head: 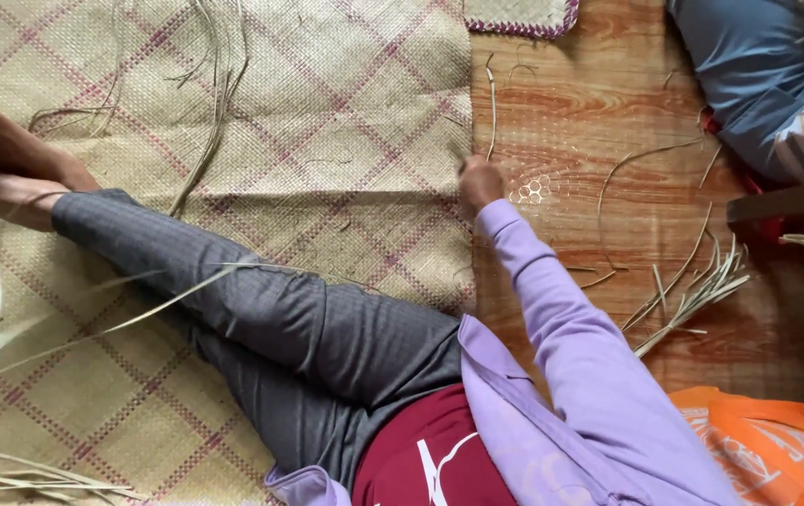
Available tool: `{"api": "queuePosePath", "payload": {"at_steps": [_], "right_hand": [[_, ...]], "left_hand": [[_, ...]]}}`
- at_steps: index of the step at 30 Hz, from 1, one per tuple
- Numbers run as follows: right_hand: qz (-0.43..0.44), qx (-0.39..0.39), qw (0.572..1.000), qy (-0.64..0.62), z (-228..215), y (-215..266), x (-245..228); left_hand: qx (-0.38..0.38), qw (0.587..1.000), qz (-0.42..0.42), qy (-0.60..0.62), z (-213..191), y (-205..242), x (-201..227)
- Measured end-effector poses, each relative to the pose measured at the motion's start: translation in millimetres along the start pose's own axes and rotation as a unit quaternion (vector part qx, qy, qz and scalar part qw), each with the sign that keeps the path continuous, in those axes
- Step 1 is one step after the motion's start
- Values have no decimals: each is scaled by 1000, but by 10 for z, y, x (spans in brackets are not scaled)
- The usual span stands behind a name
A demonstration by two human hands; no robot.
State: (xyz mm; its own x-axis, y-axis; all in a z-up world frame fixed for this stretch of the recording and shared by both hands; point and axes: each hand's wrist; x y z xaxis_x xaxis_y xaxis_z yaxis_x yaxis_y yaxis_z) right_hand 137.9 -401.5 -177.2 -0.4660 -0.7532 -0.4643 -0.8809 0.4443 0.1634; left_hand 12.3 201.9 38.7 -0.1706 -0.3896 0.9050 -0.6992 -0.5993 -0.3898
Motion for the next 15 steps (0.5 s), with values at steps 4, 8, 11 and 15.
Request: {"api": "queuePosePath", "payload": {"at_steps": [4,8,11,15], "right_hand": [[-150,-29,983,-100,-296,691,-982],[-266,-86,866,-415,-320,1231,-1371],[-330,-192,788,-483,-992,1835,-1861],[-359,-193,798,-444,-993,1827,-1824]], "left_hand": [[11,994,66,-92,1005,422,825],[-160,981,-60,-93,1899,1082,1132],[-258,939,-204,94,2132,1524,867],[-233,909,-292,185,2356,1780,689]]}}
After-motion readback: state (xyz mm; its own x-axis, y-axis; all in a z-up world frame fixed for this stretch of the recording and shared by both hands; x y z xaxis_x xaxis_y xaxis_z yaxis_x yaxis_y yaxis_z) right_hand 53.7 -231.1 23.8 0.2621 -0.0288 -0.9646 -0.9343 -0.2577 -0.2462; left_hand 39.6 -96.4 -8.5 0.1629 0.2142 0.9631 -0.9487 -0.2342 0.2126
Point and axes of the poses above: each hand's wrist, its own y-axis away from the middle knuckle, its own z-axis out of the palm, x = y × z, and after that the axes turned 12 degrees about -y, right-handed
